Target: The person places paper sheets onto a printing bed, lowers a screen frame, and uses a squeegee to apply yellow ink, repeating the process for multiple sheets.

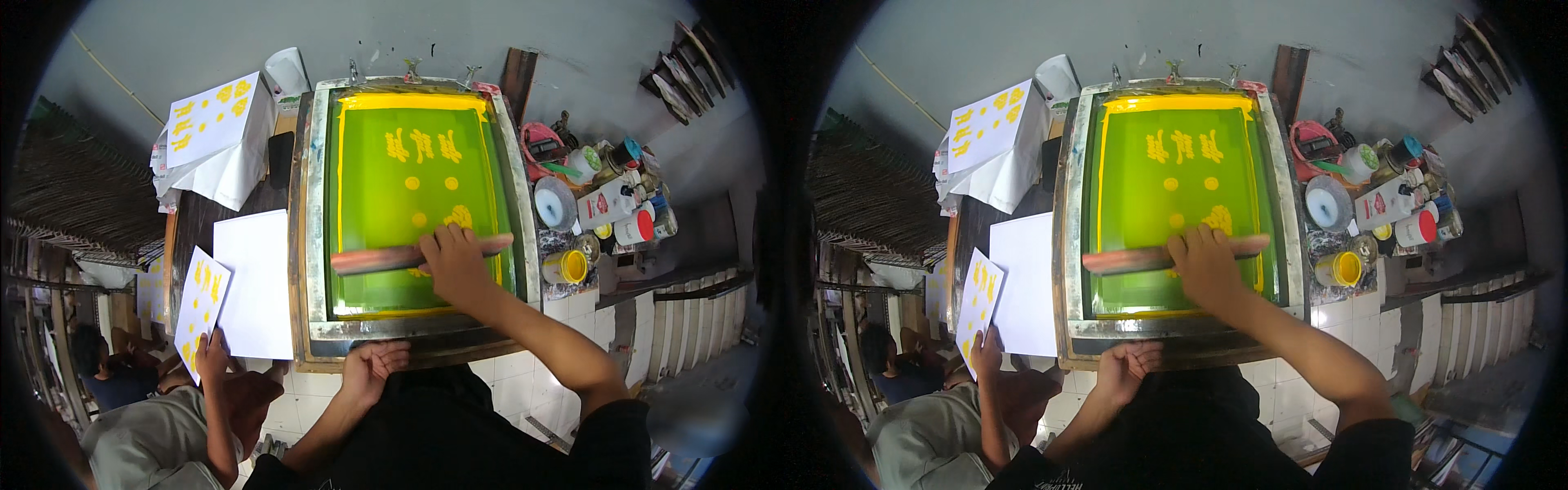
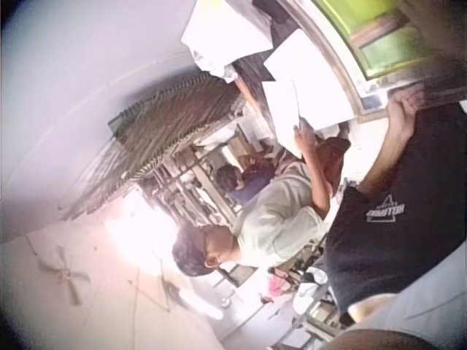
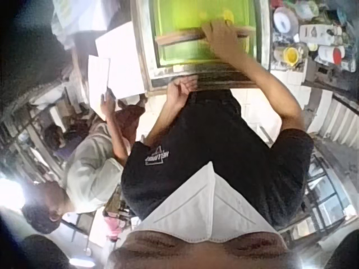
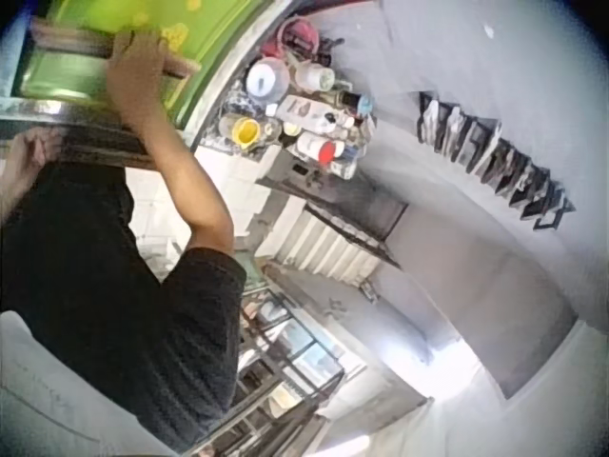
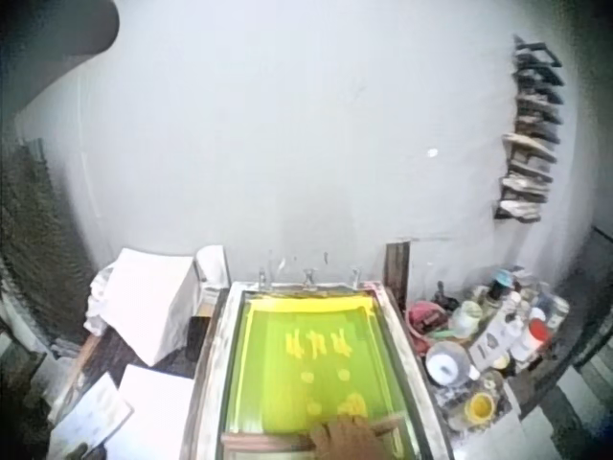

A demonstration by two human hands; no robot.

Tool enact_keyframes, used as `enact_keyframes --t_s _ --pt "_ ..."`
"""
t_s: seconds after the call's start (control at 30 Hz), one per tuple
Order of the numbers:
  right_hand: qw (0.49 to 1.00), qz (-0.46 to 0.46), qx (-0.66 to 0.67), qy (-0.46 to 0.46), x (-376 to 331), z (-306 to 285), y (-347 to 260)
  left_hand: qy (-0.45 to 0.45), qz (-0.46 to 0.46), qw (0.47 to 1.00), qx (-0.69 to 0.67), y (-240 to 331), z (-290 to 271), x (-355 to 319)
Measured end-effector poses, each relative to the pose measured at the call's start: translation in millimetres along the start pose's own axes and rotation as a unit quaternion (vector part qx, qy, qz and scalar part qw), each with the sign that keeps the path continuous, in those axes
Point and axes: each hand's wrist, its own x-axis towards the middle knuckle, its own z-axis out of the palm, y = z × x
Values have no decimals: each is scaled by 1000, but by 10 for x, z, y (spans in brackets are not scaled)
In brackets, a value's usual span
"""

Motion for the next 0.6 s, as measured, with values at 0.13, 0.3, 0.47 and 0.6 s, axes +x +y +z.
enact_keyframes --t_s 0.13,0.3,0.47,0.6 --pt "1000 5 -3 8 468 110 372 56 -8 998 7 -15 -30 -21" --pt "998 8 -34 44 1188 211 914 67 15 997 45 -65 -64 -59" --pt "997 4 -68 41 1857 338 1457 75 29 991 111 -102 -63 -86" --pt "997 13 -72 8 2189 344 1727 79 34 996 14 -137 -51 -99"
